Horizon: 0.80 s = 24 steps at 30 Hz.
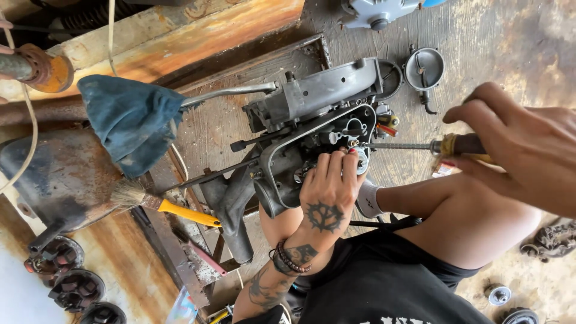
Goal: Disassembling and inspecting components of a motorcycle engine using a screwdriver
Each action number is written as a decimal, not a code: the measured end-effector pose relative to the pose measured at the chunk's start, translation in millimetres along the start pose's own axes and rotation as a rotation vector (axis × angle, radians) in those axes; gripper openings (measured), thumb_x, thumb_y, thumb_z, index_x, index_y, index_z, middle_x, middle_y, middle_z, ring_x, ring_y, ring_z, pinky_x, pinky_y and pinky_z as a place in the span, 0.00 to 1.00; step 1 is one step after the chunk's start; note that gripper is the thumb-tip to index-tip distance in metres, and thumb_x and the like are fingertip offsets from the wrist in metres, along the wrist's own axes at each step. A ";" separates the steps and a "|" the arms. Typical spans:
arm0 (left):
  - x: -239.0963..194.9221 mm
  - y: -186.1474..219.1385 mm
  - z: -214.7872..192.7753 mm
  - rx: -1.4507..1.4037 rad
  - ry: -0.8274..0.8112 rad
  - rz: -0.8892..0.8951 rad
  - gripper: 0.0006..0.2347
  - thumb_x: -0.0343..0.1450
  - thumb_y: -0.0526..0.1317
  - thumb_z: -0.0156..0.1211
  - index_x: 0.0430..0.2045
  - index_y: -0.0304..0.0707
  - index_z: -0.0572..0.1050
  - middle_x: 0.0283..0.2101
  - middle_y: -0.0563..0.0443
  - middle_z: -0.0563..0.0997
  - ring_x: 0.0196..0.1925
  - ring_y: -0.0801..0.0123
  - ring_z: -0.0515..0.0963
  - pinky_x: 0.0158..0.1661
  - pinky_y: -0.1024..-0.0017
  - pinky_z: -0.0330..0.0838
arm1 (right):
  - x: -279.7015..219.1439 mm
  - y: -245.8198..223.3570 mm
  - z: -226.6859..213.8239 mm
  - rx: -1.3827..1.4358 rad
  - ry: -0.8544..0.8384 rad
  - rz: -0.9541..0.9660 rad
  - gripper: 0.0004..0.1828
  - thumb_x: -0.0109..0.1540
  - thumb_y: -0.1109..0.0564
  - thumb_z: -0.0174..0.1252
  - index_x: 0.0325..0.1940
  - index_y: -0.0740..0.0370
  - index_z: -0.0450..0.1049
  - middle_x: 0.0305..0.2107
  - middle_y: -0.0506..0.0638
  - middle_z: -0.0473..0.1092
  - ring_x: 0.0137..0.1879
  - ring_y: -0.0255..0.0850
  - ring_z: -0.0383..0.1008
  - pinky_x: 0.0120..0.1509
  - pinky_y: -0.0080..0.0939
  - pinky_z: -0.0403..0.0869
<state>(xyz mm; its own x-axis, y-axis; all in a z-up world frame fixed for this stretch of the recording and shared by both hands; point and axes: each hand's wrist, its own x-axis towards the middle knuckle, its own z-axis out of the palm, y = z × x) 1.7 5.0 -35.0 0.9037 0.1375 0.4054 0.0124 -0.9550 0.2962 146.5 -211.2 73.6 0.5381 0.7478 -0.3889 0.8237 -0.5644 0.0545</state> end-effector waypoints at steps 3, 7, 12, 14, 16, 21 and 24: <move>-0.8 -0.7 1.8 0.003 0.002 0.001 0.09 0.79 0.39 0.59 0.27 0.45 0.70 0.30 0.59 0.74 0.32 0.73 0.72 0.29 0.77 0.66 | 6.4 -6.0 -20.9 0.108 -0.066 0.071 0.27 0.57 0.37 0.57 0.56 0.48 0.64 0.48 0.43 0.66 0.32 0.38 0.78 0.32 0.42 0.82; -3.1 -1.4 5.7 -0.040 0.008 -0.003 0.09 0.79 0.41 0.59 0.28 0.45 0.71 0.32 0.58 0.75 0.33 0.71 0.73 0.30 0.76 0.67 | 10.3 -10.7 -14.7 -0.132 0.191 -0.053 0.21 0.74 0.35 0.51 0.33 0.46 0.69 0.28 0.35 0.69 0.24 0.30 0.72 0.23 0.35 0.68; -8.7 -4.3 11.6 -0.032 -0.045 0.009 0.13 0.71 0.46 0.73 0.32 0.44 0.73 0.35 0.57 0.76 0.35 0.70 0.73 0.31 0.76 0.68 | 27.6 -11.0 -34.4 0.018 -0.012 0.046 0.19 0.63 0.43 0.56 0.52 0.52 0.65 0.41 0.44 0.67 0.25 0.43 0.75 0.24 0.44 0.74; -10.2 -5.5 12.6 -0.036 -0.059 0.020 0.17 0.67 0.49 0.78 0.33 0.43 0.73 0.35 0.57 0.76 0.36 0.70 0.74 0.31 0.76 0.69 | 30.1 -11.9 -43.7 0.189 -0.096 0.064 0.36 0.52 0.46 0.63 0.59 0.56 0.59 0.51 0.52 0.62 0.17 0.49 0.73 0.27 0.51 0.75; -8.4 -6.2 10.8 -0.074 -0.065 0.022 0.20 0.63 0.49 0.82 0.33 0.41 0.73 0.35 0.55 0.76 0.34 0.68 0.74 0.30 0.75 0.70 | 27.8 -11.5 -44.3 0.367 -0.059 -0.118 0.28 0.57 0.55 0.60 0.60 0.58 0.61 0.45 0.53 0.73 0.31 0.47 0.82 0.31 0.45 0.86; -3.3 -12.5 -4.4 -0.190 -0.134 0.028 0.21 0.65 0.55 0.74 0.40 0.39 0.77 0.43 0.50 0.76 0.42 0.63 0.74 0.34 0.72 0.74 | 47.3 -31.1 -37.8 0.278 0.412 -0.260 0.13 0.71 0.52 0.62 0.44 0.62 0.67 0.30 0.49 0.68 0.22 0.38 0.68 0.23 0.38 0.72; 9.4 -10.9 -18.2 -0.226 -0.075 0.010 0.23 0.67 0.59 0.66 0.44 0.41 0.78 0.46 0.51 0.76 0.44 0.62 0.74 0.34 0.70 0.75 | 46.7 -41.4 -27.8 0.120 0.502 -0.175 0.23 0.74 0.41 0.60 0.39 0.60 0.64 0.20 0.45 0.66 0.17 0.37 0.62 0.18 0.39 0.64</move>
<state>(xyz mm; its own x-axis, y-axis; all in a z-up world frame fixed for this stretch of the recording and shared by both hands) 2.3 21.5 -18.7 0.9326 0.1001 0.3466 -0.0855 -0.8720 0.4820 142.5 -143.2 78.7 0.4379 0.8928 0.1062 0.8984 -0.4301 -0.0887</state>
